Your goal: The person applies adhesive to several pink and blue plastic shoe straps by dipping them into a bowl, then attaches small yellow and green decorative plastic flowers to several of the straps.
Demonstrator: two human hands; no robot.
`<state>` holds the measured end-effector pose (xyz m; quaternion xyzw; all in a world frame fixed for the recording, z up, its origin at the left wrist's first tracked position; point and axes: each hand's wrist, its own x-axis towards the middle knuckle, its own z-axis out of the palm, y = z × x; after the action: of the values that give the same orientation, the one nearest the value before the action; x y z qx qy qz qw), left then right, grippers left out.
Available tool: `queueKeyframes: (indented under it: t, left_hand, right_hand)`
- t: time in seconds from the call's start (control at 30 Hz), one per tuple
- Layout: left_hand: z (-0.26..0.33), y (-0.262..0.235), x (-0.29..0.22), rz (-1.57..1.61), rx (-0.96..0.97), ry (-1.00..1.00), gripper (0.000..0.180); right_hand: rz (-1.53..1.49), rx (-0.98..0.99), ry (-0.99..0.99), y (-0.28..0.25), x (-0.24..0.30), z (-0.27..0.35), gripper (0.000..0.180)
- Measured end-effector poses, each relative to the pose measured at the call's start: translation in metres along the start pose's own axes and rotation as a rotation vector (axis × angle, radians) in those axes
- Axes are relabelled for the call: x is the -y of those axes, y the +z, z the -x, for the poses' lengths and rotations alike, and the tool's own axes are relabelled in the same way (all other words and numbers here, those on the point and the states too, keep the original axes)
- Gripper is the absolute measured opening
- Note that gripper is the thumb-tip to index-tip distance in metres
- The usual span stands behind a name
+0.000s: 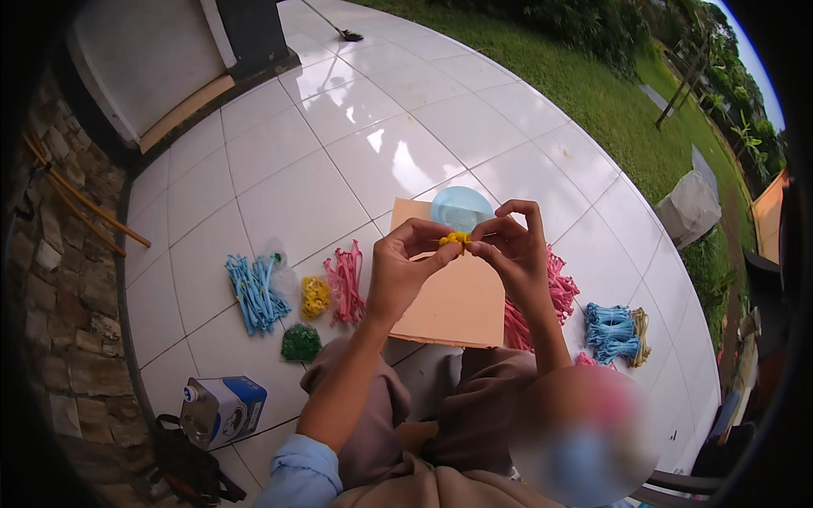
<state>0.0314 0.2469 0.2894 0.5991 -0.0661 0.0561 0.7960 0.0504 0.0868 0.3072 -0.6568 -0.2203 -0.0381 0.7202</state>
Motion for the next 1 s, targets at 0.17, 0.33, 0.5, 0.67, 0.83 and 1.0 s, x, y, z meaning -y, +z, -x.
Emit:
queueKeyframes:
  t: [0.17,0.33,0.5,0.67,0.83,1.0]
  left_hand:
    - [-0.008,-0.02,0.017,-0.101,-0.032,-0.07,0.015]
    - [-0.021,-0.026,0.025,-0.655,-0.095,-0.148,0.015]
    - [-0.029,-0.039,0.052,-0.461,-0.017,-0.155,0.017]
    - [-0.028,-0.039,0.053,-0.314,-0.016,-0.162,0.018]
    - [-0.024,-0.036,0.051,-0.251,0.021,-0.146,0.018]
    - [-0.022,-0.034,0.043,-0.148,0.029,-0.144,0.018]
  right_hand:
    - [-0.142,-0.035,0.109,0.003,-0.031,-0.005,0.035]
    - [0.384,-0.029,0.311,-0.016,-0.098,0.007,0.036]
    - [0.805,0.255,0.246,-0.02,-0.151,0.028,0.04]
    - [0.642,-0.07,0.024,-0.016,-0.105,0.005,0.036]
    - [0.616,0.044,-0.266,0.007,-0.061,0.005,0.038]
    - [0.394,0.058,-0.09,0.005,-0.068,0.0,0.036]
